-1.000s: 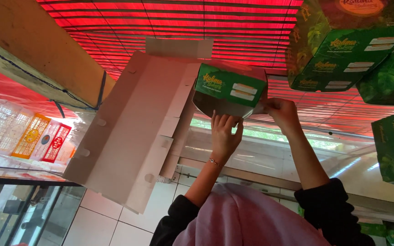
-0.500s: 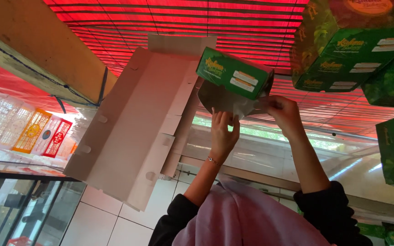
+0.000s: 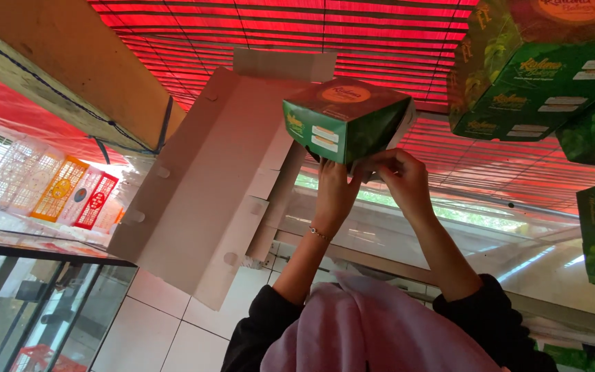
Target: Assembling flat cardboard cake boxes and stacking the finished boxes on a shelf.
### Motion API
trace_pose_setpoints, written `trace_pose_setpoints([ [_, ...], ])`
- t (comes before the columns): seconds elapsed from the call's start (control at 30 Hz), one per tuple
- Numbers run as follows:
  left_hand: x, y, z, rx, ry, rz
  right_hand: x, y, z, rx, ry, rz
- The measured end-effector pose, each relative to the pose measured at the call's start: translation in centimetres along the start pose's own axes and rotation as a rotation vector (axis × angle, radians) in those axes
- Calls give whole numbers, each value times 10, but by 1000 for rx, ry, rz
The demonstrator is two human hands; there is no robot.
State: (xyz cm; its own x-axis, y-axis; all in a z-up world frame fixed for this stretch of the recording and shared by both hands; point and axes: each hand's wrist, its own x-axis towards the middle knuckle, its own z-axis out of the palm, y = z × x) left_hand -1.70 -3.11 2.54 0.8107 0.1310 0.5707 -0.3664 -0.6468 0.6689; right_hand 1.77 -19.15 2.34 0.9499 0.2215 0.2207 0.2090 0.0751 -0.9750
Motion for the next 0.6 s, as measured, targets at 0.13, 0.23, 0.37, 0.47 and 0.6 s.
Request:
trace_pose_setpoints([
  [0.13, 1, 4, -6, 13, -84, 50, 2, -2, 2, -84, 47, 41],
  [0.23, 1, 9, -7, 50, -106, 111, 3, 5, -1, -122, 70, 41],
  [0.37, -1, 15, -9, 52, -91, 181, 2, 5, -2, -118, 87, 29],
  [0.47, -2, 18, -9, 8, -144, 142, 0, 6, -4, -68, 88, 37],
  [0.6, -7, 14, -8, 11, -170, 129, -2, 4, -4, -80, 91, 35],
])
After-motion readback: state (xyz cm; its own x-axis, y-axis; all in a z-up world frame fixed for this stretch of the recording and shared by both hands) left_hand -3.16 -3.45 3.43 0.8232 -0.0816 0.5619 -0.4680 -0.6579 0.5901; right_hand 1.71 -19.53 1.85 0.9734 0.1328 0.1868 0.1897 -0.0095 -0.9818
